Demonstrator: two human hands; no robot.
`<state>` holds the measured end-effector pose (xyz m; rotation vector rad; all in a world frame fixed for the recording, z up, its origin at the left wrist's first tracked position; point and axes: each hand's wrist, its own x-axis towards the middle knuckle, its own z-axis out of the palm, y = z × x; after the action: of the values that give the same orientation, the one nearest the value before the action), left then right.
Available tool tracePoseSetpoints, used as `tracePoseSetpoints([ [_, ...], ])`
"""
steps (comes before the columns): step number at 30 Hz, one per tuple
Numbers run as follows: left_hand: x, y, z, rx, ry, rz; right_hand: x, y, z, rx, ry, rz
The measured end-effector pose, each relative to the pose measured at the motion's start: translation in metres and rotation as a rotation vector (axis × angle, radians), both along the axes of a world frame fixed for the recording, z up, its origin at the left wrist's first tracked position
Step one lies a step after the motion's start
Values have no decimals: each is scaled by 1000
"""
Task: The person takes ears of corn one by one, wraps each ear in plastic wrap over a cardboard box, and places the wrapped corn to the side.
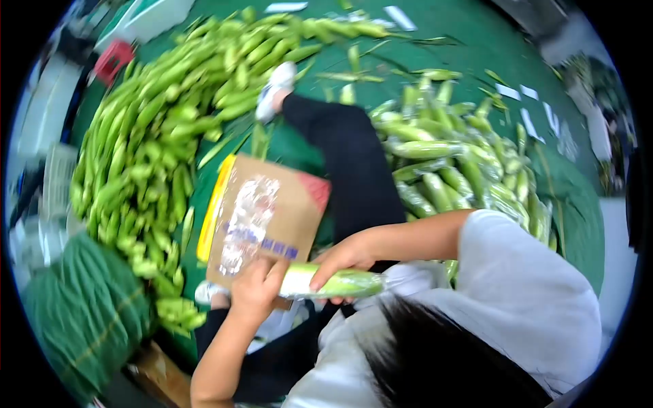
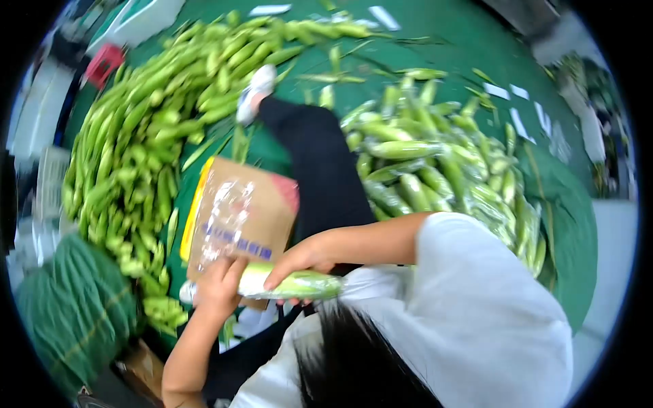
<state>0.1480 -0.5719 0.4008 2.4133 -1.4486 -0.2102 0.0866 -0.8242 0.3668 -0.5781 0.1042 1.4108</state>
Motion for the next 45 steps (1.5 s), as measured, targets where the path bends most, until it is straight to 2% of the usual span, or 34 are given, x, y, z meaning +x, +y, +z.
tracePoseSetpoints([
  [1, 5, -19, 27, 7, -9, -23, 7, -9, 12, -65, -146, 32],
  [2, 6, -25, 33, 102, 214, 37, 6, -16, 15, -191, -452, 10],
  [4, 13, -55, 57, 323, 576, 169, -4, -36, 39, -835, -1423, 52],
  [6, 37, -61, 32, 25, 916, 68, -12, -62, 70, -1048, -1629, -2],
  [7, 47, -69, 32, 7, 1367, 205, -8, -83, 74, -1189, -1816, -64],
  [8, 67, -61, 21, 8, 1873, 309, -8, -113, 42, -1356, -1968, -402],
  [9, 84, -65, 14, -100, 1899, 204, -9, -143, 50, -1674, -1727, -461],
  [10, 89, -66, -9, -191, 1450, 366, -12, -183, 32, -1848, -1626, -843],
  [11, 105, -53, -52, -292, 985, 384, -30, -232, 7, -1963, -1201, -972],
  [12, 113, -41, -82, -249, 559, 608, -46, -281, -17, -2016, -767, -1095],
  [13, 119, -24, -121, -254, 284, 671, -91, -371, -99, -2460, -614, -893],
  [14, 120, -6, -155, -251, 10, 718, -128, -431, -134, -2403, -471, -709],
  [15, 111, 10, -177, -64, 31, 675, -151, -469, -152, -2224, -624, -569],
  [16, 97, 21, -196, 119, 66, 633, -124, -449, -131, -2301, -686, -485],
  [17, 82, 26, -207, 144, 71, 547, -100, -433, -113, -2381, -744, -399],
  [19, 65, 29, -214, 184, 98, 458, -11, -403, -82, -2536, -614, 26],
  [20, 67, 28, -215, 187, 99, 453, 42, -416, -108, -2533, -1101, -151],
  [21, 68, 29, -215, 190, 100, 449, 124, -376, -93, -2274, -1256, -303],
  [22, 69, 30, -217, 199, 123, 400, 207, -340, -105, -1777, -1308, -647],
  [23, 69, 31, -219, 203, 143, 355, 283, -266, -92, -1503, -1210, -658],
  [25, 67, 34, -230, 170, 127, 225, 411, -140, -122, -1213, -1354, -459],
  [27, 76, 35, -219, 113, 218, 150, 505, -14, -173, -1216, -1785, -329],
  [30, 79, 37, -220, 79, 272, 107, 599, 122, -232, -1536, -1434, -64],
  [31, 80, 40, -224, 57, 287, 105, 605, 145, -226, -1645, -1279, -55],
  [32, 77, 41, -224, 31, 313, 100, 608, 151, -230, -1561, -1163, -248],
  [34, 66, 46, -236, 4, 146, 97, 594, 167, -250, -1587, -1213, -608],
  [35, 62, 50, -239, -9, 63, 90, 570, 151, -236, -1061, -706, -598],
  [36, 63, 53, -243, -257, 193, 160, 527, 149, -210, -900, -591, -695],
  [38, 54, 54, -243, -257, 114, 324, 438, 131, -165, -946, -614, -595],
  [40, 61, 53, -210, -262, 66, 442, 355, 112, -134, -955, -849, -420],
  [41, 70, 49, -186, -156, -35, 560, 326, 103, -144, -817, -1092, -426],
  [43, 109, 56, -136, 37, -250, 709, 279, 89, -139, -650, -1292, -347],
  [44, 128, 69, -117, 125, -361, 741, 259, 91, -119, -634, -1251, -272],
  [45, 135, 82, -105, 147, -81, 794, 247, 89, -103, -604, -946, -290],
])
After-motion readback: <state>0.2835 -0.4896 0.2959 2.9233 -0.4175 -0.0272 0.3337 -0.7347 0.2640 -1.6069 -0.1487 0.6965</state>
